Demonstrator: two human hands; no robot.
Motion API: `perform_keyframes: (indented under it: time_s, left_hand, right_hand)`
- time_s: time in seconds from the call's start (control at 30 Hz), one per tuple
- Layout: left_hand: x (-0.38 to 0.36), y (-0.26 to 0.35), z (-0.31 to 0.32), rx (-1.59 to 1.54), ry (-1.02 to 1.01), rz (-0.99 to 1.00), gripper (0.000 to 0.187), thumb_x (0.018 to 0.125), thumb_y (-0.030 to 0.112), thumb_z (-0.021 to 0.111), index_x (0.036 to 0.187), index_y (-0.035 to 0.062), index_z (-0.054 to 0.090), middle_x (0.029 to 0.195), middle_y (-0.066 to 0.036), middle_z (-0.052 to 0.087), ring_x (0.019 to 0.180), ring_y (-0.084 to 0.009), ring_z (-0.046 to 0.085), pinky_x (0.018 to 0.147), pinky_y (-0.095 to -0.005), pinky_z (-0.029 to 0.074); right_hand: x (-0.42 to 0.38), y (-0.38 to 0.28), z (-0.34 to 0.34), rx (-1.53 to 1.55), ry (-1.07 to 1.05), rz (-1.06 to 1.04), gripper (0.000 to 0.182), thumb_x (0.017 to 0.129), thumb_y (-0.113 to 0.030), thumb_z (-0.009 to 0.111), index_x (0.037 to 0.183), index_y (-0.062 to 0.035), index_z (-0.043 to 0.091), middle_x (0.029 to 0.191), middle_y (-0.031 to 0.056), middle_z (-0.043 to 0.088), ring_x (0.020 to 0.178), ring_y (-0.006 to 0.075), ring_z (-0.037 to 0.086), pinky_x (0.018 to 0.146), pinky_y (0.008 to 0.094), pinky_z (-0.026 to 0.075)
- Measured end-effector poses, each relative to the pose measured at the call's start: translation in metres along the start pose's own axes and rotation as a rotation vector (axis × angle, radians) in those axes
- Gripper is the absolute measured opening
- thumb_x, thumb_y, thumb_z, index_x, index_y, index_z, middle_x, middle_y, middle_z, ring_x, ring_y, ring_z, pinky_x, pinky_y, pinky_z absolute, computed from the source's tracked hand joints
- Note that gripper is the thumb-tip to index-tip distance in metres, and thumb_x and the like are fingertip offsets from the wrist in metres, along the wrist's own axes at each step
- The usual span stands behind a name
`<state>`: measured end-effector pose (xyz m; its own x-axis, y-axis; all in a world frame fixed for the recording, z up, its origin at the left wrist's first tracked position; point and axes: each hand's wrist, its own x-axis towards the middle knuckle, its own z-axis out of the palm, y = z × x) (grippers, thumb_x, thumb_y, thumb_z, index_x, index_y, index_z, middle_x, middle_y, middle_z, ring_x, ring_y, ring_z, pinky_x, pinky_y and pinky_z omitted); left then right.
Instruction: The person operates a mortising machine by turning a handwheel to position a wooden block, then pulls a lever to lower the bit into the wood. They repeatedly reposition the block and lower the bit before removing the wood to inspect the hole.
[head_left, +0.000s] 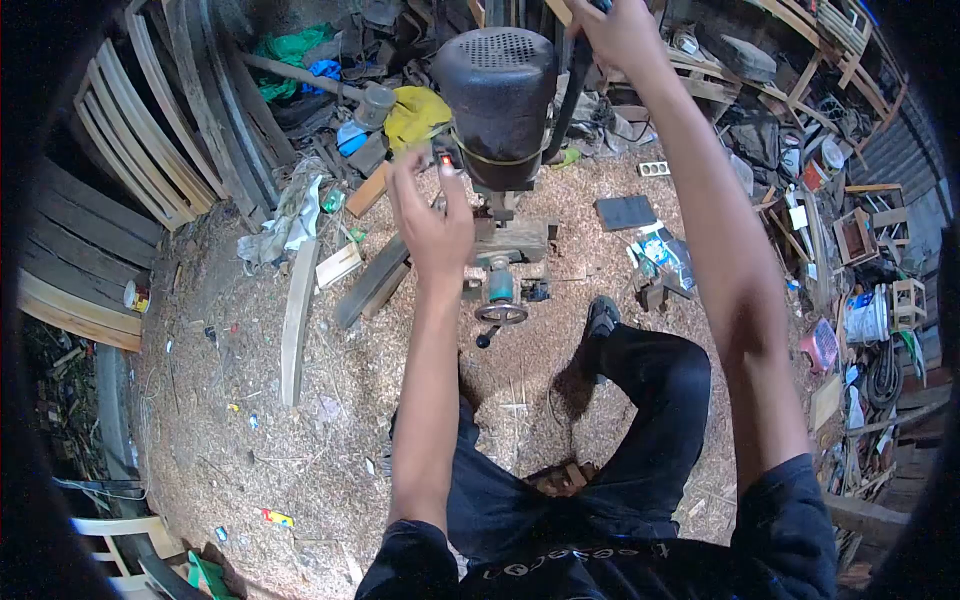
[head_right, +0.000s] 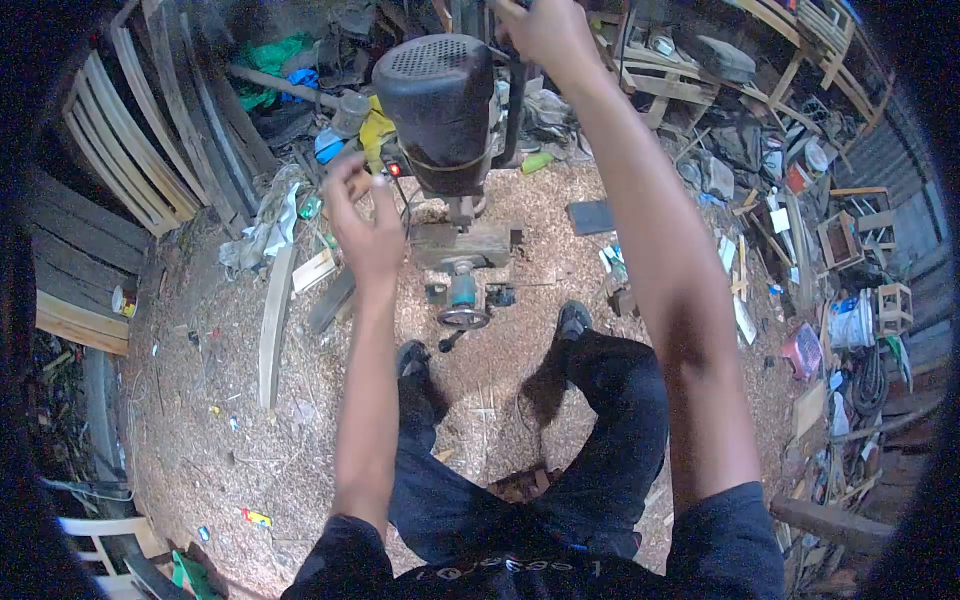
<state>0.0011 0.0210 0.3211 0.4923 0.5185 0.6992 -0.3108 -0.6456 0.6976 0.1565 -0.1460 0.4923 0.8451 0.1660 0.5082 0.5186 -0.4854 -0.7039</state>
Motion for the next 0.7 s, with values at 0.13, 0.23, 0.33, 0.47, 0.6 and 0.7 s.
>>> perform_keyframes:
  time_s: [0.13, 0.23, 0.33, 0.47, 0.6, 0.7]
  left_hand:
    - [0.071, 0.017, 0.028, 0.02, 0.101, 0.293, 0.036, 0.094, 0.02, 0.061, 0.123, 0.0003, 0.055, 0.126, -0.018, 0.056, 0.113, -0.0323, 0.057, 0.102, -0.0422, 0.041]
    - [0.105, 0.019, 0.051, 0.011, 0.087, 0.402, 0.038, 0.095, 0.026, 0.06, 0.122, -0.0006, 0.056, 0.124, -0.019, 0.057, 0.115, -0.0327, 0.056, 0.103, -0.0414, 0.04]
    - [0.119, 0.015, 0.066, -0.039, -0.034, 0.376, 0.037, 0.095, 0.028, 0.058, 0.119, -0.0013, 0.058, 0.119, -0.019, 0.06, 0.114, -0.0321, 0.057, 0.102, -0.04, 0.041]
    - [0.13, 0.006, 0.079, -0.099, -0.033, 0.428, 0.029, 0.094, 0.022, 0.053, 0.108, 0.0, 0.065, 0.111, -0.017, 0.064, 0.106, -0.0292, 0.061, 0.097, -0.0367, 0.045]
    - [0.129, 0.012, 0.076, -0.105, -0.054, 0.384, 0.029, 0.095, 0.022, 0.051, 0.108, -0.0003, 0.063, 0.111, -0.015, 0.064, 0.105, -0.0282, 0.06, 0.097, -0.0358, 0.044]
    - [0.131, 0.017, 0.075, -0.095, -0.056, 0.402, 0.028, 0.096, 0.02, 0.049, 0.108, -0.0012, 0.063, 0.111, -0.015, 0.064, 0.107, -0.0274, 0.06, 0.098, -0.0357, 0.043]
  right_hand:
    - [0.071, 0.044, 0.033, -0.231, 0.134, -0.093, 0.041, 0.098, -0.037, 0.059, 0.108, 0.0022, 0.053, 0.082, 0.0269, 0.067, 0.077, 0.0443, 0.066, 0.066, 0.0509, 0.05]
    - [0.098, 0.08, 0.057, -0.2, 0.107, -0.002, 0.037, 0.097, -0.03, 0.058, 0.113, 0.0016, 0.05, 0.098, 0.0333, 0.065, 0.094, 0.0509, 0.062, 0.077, 0.0558, 0.049]
    - [0.143, 0.133, 0.094, -0.292, 0.398, -0.34, 0.035, 0.096, -0.03, 0.059, 0.107, 0.0033, 0.054, 0.095, 0.0329, 0.065, 0.093, 0.051, 0.062, 0.079, 0.0558, 0.05]
    - [0.178, 0.149, 0.107, -0.213, 0.48, -0.367, 0.038, 0.095, -0.034, 0.06, 0.093, 0.0045, 0.061, 0.085, 0.029, 0.066, 0.084, 0.0493, 0.062, 0.074, 0.0565, 0.049]
    - [0.19, 0.157, 0.12, -0.264, 0.432, -0.34, 0.045, 0.094, -0.043, 0.062, 0.091, 0.0011, 0.069, 0.078, 0.023, 0.069, 0.075, 0.04, 0.068, 0.068, 0.0495, 0.053]
    - [0.161, 0.128, 0.102, -0.136, 0.353, -0.21, 0.045, 0.093, -0.041, 0.063, 0.111, 0.0007, 0.066, 0.1, 0.0292, 0.068, 0.1, 0.0478, 0.064, 0.087, 0.0522, 0.052]
